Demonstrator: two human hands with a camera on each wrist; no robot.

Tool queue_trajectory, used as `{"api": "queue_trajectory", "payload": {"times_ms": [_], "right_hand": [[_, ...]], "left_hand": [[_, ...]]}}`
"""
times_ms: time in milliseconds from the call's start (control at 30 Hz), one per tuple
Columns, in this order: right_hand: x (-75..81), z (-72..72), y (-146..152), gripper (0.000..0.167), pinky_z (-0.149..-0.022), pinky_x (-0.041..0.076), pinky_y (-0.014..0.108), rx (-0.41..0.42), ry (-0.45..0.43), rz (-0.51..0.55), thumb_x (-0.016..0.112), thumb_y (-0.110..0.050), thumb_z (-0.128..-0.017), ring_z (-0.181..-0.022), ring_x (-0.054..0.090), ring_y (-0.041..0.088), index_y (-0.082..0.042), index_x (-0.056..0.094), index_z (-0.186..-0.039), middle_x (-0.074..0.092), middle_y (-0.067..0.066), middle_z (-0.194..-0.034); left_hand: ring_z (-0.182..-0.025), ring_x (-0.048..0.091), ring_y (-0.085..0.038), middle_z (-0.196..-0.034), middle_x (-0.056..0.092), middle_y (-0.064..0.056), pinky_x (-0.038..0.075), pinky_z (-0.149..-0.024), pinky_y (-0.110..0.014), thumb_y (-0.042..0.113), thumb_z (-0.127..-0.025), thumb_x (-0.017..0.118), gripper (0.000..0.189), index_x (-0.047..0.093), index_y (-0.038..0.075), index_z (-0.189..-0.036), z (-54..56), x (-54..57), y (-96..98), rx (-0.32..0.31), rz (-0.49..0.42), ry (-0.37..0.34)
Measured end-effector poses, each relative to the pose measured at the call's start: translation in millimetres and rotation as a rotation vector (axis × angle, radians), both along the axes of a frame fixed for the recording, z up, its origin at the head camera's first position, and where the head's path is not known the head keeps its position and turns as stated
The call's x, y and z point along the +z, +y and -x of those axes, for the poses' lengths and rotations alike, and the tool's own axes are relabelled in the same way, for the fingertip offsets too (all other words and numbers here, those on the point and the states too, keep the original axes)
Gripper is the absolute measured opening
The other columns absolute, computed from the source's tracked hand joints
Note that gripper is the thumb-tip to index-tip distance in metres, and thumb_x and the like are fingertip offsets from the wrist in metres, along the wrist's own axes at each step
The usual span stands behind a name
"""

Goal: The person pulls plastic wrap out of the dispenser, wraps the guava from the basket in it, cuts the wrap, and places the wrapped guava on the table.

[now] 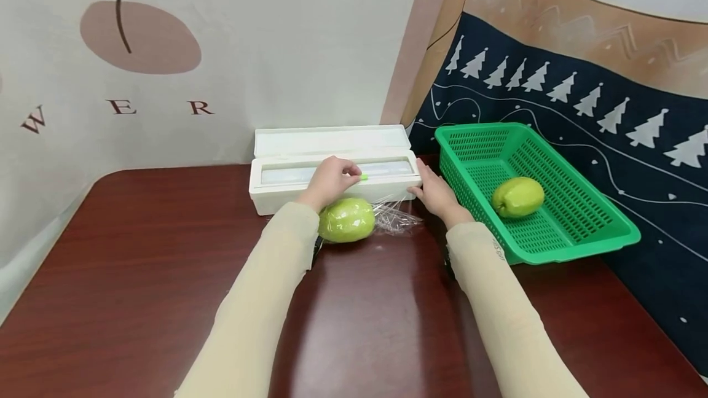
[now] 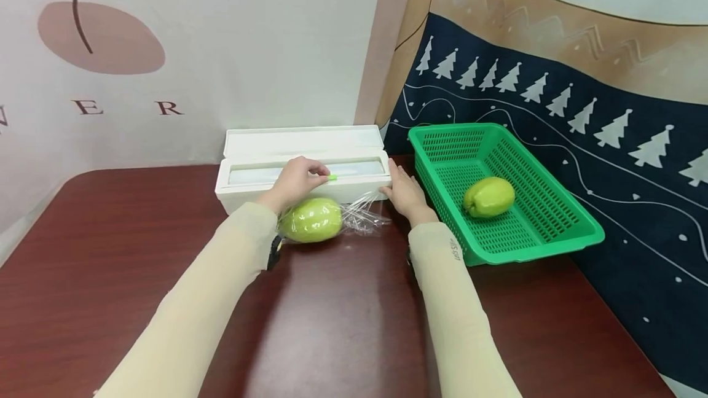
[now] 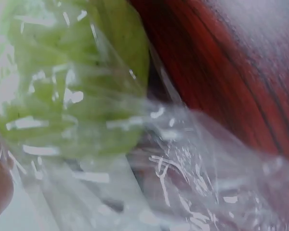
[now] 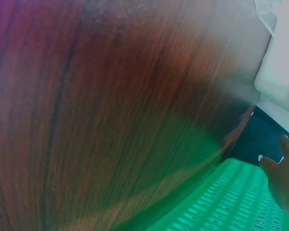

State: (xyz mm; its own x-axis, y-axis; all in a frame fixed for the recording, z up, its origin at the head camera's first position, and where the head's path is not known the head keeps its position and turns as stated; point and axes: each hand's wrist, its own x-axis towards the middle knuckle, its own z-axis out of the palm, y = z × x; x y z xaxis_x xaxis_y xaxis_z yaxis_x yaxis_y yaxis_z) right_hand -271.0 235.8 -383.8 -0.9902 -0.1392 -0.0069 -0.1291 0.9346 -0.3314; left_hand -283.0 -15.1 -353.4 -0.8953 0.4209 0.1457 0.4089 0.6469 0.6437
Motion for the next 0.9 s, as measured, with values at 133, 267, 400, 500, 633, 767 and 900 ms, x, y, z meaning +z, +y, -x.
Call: {"api": "queue_trajectory", "payload": {"times_ms": [133,267,400,500,633,767,900], "right_hand": [[-2.2,0.1,1,0.075,-0.115,0.018,0.052,-0.002,-0.006,-0.007,0.051,-0.028,-0.096,-0.144,0.012,0.034,-0.004,0.004,-0.150,0.015,0.019,-0.155],[-0.7,-0.7,2,0.075,-0.115,0.016,0.052,-0.018,-0.001,-0.009,0.051,-0.028,-0.096,-0.145,0.010,0.033,-0.003,0.006,-0.150,0.016,0.018,-0.155],[0.5,-1.3,2,0.074,-0.115,0.015,0.053,-0.022,-0.005,-0.013,0.050,-0.028,-0.096,-0.145,0.009,0.032,-0.003,0.005,-0.150,0.016,0.016,-0.156],[0.2,-2.0,1,0.074,-0.115,0.015,0.053,-0.017,-0.012,-0.016,0.050,-0.028,-0.097,-0.145,0.009,0.032,-0.004,0.005,-0.150,0.016,0.016,-0.156],[0.1,-2.0,0,0.075,-0.115,0.015,0.052,-0.016,-0.009,-0.010,0.050,-0.028,-0.096,-0.145,0.010,0.032,-0.004,0.005,-0.150,0.016,0.016,-0.156],[0.2,-0.9,0,0.075,-0.116,0.015,0.052,-0.021,-0.009,-0.006,0.051,-0.028,-0.096,-0.145,0.010,0.032,-0.004,0.005,-0.150,0.015,0.016,-0.156],[-0.8,-0.3,0,0.075,-0.116,0.015,0.052,-0.014,-0.008,-0.008,0.050,-0.028,-0.096,-0.145,0.011,0.032,-0.004,0.005,-0.150,0.015,0.016,-0.156]], "left_hand": [[-0.107,0.060,-0.026,-0.109,0.069,-0.010,0.044,-0.099,-0.038,0.018,-0.089,0.062,0.019,0.069,0.006,-0.103,-2.8,0.1,-7.3,0.010,0.010,-0.006],[-0.108,0.060,-0.026,-0.109,0.069,-0.011,0.044,-0.099,-0.039,0.016,-0.090,0.061,0.019,0.069,0.005,-0.103,-3.8,1.9,-13.0,-0.001,0.017,0.008],[-0.108,0.059,-0.026,-0.109,0.068,-0.011,0.044,-0.099,-0.039,0.016,-0.090,0.061,0.019,0.069,0.005,-0.104,-4.0,2.9,-18.7,-0.009,0.043,0.026],[-0.108,0.059,-0.027,-0.108,0.068,-0.011,0.044,-0.098,-0.039,0.016,-0.090,0.061,0.020,0.069,0.005,-0.103,-4.7,2.7,-24.1,-0.010,0.064,0.040],[-0.108,0.058,-0.027,-0.108,0.068,-0.012,0.043,-0.099,-0.041,0.016,-0.090,0.061,0.020,0.069,0.004,-0.104,-5.9,2.6,-31.3,-0.008,0.067,0.047],[-0.108,0.057,-0.028,-0.107,0.069,-0.012,0.042,-0.100,-0.041,0.016,-0.090,0.061,0.019,0.070,0.004,-0.103,-7.2,2.6,-35.3,-0.003,0.065,0.060],[-0.107,0.057,-0.029,-0.106,0.068,-0.013,0.043,-0.098,-0.042,0.015,-0.090,0.060,0.018,0.070,0.003,-0.102,-9.3,3.3,-39.9,-0.005,0.063,0.069]]}}
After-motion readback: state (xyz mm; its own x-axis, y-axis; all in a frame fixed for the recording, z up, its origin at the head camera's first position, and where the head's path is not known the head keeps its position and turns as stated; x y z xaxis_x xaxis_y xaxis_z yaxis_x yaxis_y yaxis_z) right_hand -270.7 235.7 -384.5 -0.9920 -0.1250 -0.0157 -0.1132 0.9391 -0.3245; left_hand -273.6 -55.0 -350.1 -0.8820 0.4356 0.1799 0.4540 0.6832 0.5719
